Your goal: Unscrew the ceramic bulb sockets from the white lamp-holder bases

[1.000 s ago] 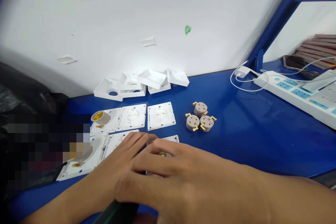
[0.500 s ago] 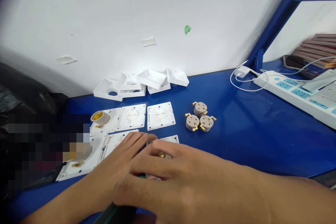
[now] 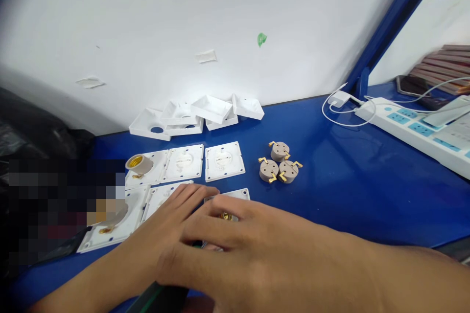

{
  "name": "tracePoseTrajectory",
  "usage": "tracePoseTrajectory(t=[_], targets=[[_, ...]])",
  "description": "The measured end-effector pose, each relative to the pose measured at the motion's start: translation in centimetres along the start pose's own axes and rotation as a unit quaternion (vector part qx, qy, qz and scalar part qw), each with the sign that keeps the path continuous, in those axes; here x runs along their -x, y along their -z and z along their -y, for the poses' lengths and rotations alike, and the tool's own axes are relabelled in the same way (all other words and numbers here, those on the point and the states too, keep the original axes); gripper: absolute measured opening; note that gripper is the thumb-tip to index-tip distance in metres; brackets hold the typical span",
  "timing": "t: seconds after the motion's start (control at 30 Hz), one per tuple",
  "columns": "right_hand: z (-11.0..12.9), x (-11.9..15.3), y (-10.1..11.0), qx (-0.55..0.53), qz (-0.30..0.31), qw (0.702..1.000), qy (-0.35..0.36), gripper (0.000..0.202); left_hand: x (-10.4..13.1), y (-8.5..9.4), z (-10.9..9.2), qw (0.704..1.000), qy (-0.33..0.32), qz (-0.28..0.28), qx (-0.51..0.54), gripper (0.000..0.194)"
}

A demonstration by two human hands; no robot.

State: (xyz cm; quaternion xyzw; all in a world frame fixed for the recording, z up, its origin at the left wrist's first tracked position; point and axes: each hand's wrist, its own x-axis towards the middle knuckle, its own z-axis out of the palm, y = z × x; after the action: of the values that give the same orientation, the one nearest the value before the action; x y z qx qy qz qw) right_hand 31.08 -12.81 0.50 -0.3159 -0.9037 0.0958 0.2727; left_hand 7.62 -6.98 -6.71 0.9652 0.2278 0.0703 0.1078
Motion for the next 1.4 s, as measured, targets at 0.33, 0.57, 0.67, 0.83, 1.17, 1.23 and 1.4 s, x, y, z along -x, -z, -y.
tracePoseTrajectory(t=[0.33, 0.57, 0.67, 0.83, 1.17, 1.23, 1.4], targets=[[-0.1, 0.1, -0.4, 0.005, -0.013, 1.000, 0.004, 0.027, -0.1, -0.1, 0.2, 1.000, -0.002, -0.010, 0.000, 0.043], [0.1, 0.2, -0.2, 0.001, -0.015, 1.000, -0.010, 0.026, 0.0, -0.3, 0.1, 1.000, -0.007, -0.019, 0.002, 0.043], [0.3, 0.4, -0.2, -0.007, -0.011, 1.000, -0.010, 0.025, 0.1, -0.2, 0.1, 1.000, -0.004, -0.010, 0.003, 0.045], [0.0, 0.5, -0.7, -0.056, -0.008, 0.998, -0.008, 0.019, -0.2, 0.1, 0.0, 1.000, -0.003, -0.006, 0.009, 0.039], [-0.3, 0.1, -1.7, -0.104, -0.039, 0.994, 0.008, 0.016, -0.4, 0.7, -0.3, 1.000, 0.002, 0.013, -0.001, 0.039], [0.3, 0.5, -2.5, -0.121, -0.071, 0.988, -0.059, 0.013, -0.4, 0.8, -0.4, 1.000, -0.002, 0.006, -0.001, 0.040], [-0.4, 0.4, -3.3, -0.135, -0.143, 0.979, -0.058, 0.017, -0.2, 0.6, -0.2, 0.999, -0.017, -0.031, 0.014, 0.039]])
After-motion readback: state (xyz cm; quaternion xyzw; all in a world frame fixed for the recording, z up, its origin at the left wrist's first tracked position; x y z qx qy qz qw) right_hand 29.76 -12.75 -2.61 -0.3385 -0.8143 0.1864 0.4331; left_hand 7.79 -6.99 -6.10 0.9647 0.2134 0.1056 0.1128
